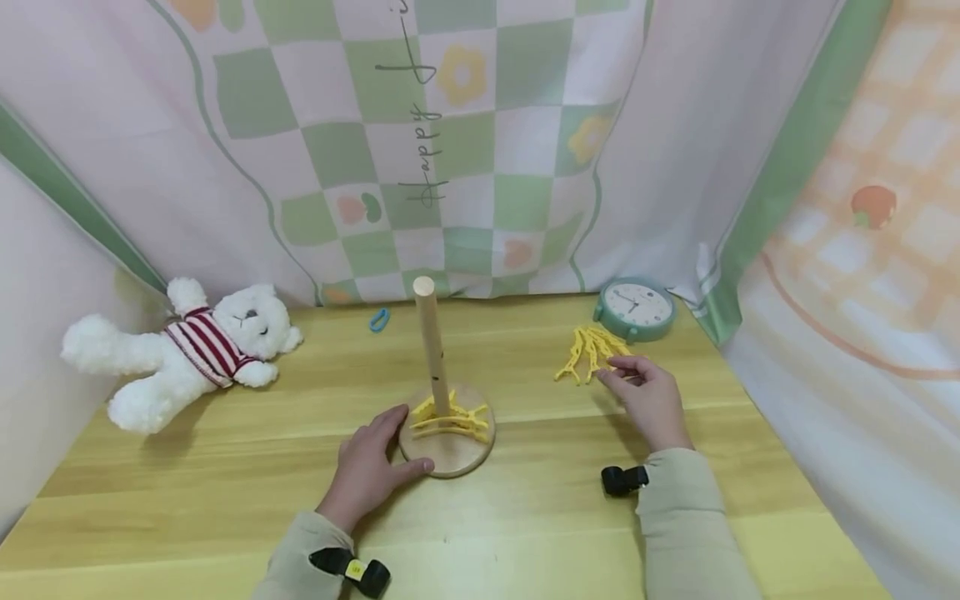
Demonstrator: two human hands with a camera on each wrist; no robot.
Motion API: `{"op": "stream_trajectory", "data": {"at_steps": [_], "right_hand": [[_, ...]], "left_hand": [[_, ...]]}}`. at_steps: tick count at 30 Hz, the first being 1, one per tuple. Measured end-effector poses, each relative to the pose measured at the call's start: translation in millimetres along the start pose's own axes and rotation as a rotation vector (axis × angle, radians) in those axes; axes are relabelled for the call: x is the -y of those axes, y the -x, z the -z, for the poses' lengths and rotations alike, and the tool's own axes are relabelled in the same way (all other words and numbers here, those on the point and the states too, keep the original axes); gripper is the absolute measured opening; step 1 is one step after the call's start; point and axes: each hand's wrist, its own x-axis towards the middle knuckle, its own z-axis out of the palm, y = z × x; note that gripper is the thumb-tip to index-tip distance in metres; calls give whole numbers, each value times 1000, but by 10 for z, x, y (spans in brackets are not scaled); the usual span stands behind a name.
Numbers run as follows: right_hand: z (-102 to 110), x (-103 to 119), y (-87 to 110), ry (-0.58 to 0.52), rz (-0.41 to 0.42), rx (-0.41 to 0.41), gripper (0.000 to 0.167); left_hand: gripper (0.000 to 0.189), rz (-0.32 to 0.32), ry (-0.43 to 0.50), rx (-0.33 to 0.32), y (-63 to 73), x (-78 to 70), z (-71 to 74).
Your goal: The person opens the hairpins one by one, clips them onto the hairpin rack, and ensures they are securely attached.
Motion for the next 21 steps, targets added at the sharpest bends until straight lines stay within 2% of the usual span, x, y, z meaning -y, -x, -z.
{"op": "stream_trajectory", "data": {"at_steps": [7, 13, 21], "right_hand": [[111, -235, -110, 4, -77, -6, 60], [211, -333, -196, 36, -143, 12, 72], [318, -416, -400, 106, -128, 65, 76]], "left_hand": [[98, 3, 0, 2, 15, -1, 0], [97, -10, 9, 3, 10, 11, -35], [97, -19, -14, -9, -23, 50, -34]]}}
